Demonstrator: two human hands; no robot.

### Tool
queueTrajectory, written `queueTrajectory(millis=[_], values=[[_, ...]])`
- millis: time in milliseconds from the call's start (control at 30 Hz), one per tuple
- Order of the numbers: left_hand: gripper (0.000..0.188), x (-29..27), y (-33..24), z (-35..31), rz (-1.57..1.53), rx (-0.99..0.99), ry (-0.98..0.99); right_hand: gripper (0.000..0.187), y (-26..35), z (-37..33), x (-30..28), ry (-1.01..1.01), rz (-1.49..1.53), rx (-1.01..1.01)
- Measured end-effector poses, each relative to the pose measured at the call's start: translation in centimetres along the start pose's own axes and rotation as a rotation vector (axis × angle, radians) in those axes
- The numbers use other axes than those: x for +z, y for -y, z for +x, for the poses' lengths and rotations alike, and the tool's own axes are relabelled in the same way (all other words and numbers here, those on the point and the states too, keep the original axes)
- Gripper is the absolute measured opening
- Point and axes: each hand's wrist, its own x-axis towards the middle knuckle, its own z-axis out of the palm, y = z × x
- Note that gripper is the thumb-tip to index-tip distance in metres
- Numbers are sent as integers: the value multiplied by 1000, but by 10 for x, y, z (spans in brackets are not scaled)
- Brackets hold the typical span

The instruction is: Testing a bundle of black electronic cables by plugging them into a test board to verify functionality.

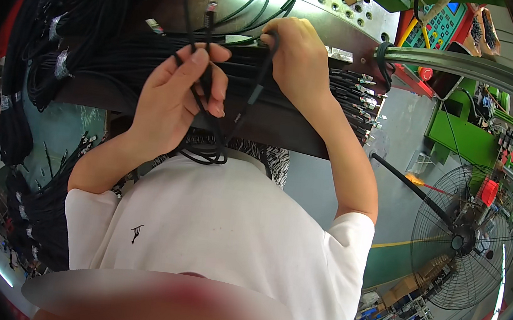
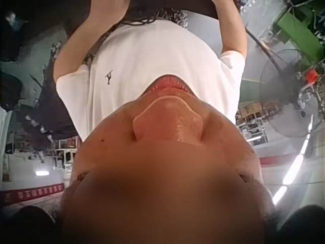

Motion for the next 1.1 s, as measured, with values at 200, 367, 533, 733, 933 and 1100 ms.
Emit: queueTrajectory(millis=[200,367,533,733,933,1100], values=[[40,-1,3,7,-128,-46,127,19,3,-2,3,-27,51,84],[41,12,2,14,-72,-143,-70,20,-4,0,3,-23,-51,-98],[41,13,7,12,-126,-82,34,24,1,1,-1,48,-146,-182],[33,14,8,8,-169,-181,31,29,10,-10,-25,166,-164,-158],[35,19,8,12,-88,-332,176,28,31,6,-40,118,-299,-467],[35,13,-1,1,188,-390,287,29,15,-10,-44,-16,-486,-475]])
